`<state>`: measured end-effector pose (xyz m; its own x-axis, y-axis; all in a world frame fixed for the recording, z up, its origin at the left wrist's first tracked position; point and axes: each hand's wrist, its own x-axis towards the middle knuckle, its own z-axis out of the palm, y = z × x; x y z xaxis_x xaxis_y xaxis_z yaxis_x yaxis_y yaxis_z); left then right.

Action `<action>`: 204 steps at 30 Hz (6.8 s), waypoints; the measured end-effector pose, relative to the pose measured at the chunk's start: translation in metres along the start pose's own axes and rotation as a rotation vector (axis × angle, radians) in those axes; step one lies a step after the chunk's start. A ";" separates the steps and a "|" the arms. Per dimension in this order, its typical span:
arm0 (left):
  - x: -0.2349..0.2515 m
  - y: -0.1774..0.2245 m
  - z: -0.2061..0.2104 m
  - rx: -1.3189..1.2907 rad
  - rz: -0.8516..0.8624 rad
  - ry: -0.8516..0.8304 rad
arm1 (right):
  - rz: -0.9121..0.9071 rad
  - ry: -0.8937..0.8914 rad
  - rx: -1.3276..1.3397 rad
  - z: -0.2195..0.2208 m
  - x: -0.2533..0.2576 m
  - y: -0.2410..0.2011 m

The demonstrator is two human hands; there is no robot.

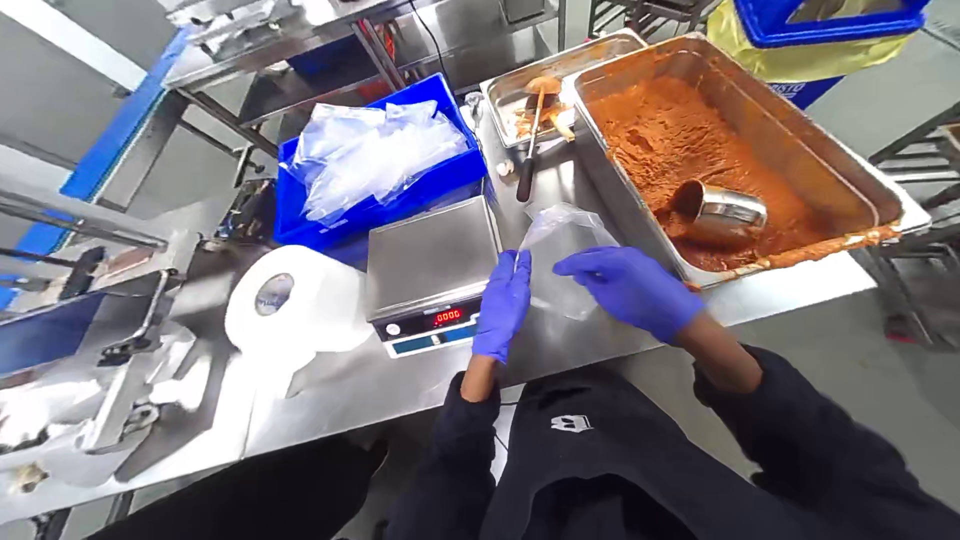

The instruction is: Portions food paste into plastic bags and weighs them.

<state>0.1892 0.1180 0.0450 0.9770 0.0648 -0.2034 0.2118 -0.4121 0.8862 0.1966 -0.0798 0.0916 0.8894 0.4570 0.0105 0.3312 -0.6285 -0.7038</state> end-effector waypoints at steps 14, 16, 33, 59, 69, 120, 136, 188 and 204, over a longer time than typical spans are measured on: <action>0.032 -0.027 -0.017 -0.100 0.028 -0.239 | 0.000 -0.664 -0.182 -0.013 0.038 -0.026; 0.040 -0.032 -0.015 -0.140 0.030 -0.289 | 0.074 -0.340 0.011 -0.062 0.018 -0.033; 0.079 -0.007 0.019 0.036 -0.108 -0.314 | 0.046 -0.354 -0.371 -0.061 0.098 0.056; 0.091 0.022 0.041 0.021 -0.004 -0.201 | 0.000 -0.635 -0.357 -0.091 0.092 0.061; 0.093 0.012 0.043 -0.113 0.026 -0.131 | 0.701 -0.365 -0.414 -0.167 0.037 0.204; 0.105 0.050 0.064 0.038 -0.073 -0.214 | 0.566 0.989 0.671 -0.142 -0.024 0.173; 0.108 0.075 0.070 0.075 -0.014 -0.251 | -0.362 0.480 -0.854 -0.141 0.003 0.035; 0.108 0.053 0.095 -0.149 0.139 -0.130 | 0.332 0.685 -0.064 -0.170 -0.006 0.036; 0.106 0.050 0.100 -0.164 0.131 -0.104 | 0.398 -0.705 -0.815 -0.139 0.088 0.222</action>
<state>0.3008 0.0139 0.0260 0.9902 -0.0770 -0.1168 0.0934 -0.2575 0.9618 0.3925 -0.2665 0.0357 0.6874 0.2243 -0.6907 0.4009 -0.9103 0.1034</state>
